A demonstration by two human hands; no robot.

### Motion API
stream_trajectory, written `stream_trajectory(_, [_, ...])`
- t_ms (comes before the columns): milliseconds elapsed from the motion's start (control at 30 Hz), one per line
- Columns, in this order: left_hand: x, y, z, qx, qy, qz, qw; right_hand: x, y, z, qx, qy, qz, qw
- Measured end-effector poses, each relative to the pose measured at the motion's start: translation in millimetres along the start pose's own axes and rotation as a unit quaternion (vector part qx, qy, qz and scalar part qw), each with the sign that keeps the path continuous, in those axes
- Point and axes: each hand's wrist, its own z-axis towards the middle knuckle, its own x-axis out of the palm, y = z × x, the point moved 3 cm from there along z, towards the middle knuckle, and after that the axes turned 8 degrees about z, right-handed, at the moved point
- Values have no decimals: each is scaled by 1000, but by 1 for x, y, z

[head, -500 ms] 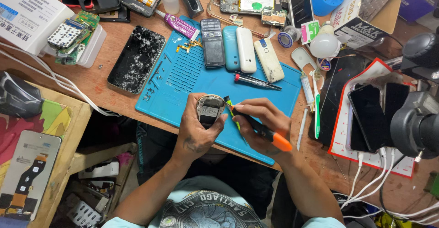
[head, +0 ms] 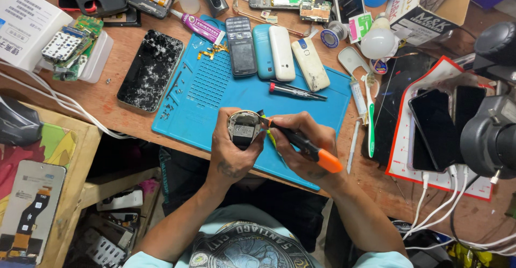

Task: The person disassembles a small beige electronic device using a utility knife, tweezers, and a screwdriver. They pry open the casing, remove internal components, and separate the battery and circuit board from the housing.

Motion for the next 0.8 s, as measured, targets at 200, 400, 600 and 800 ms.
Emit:
stream_trajectory(200, [1,-1,-2,57,68,-47,995,-20,-24,-1,186,-17,95,978])
stream_trajectory(400, [0,4,1,39,110,-58,991,-21,-41,-2,186,-19,216,958])
stream_trajectory(600, [1,5,2,42,130,-107,985,-19,-61,-1,198,-21,363,910])
stream_trajectory(800, [2,8,2,40,122,-124,984,-12,-72,1,198,-2,468,861])
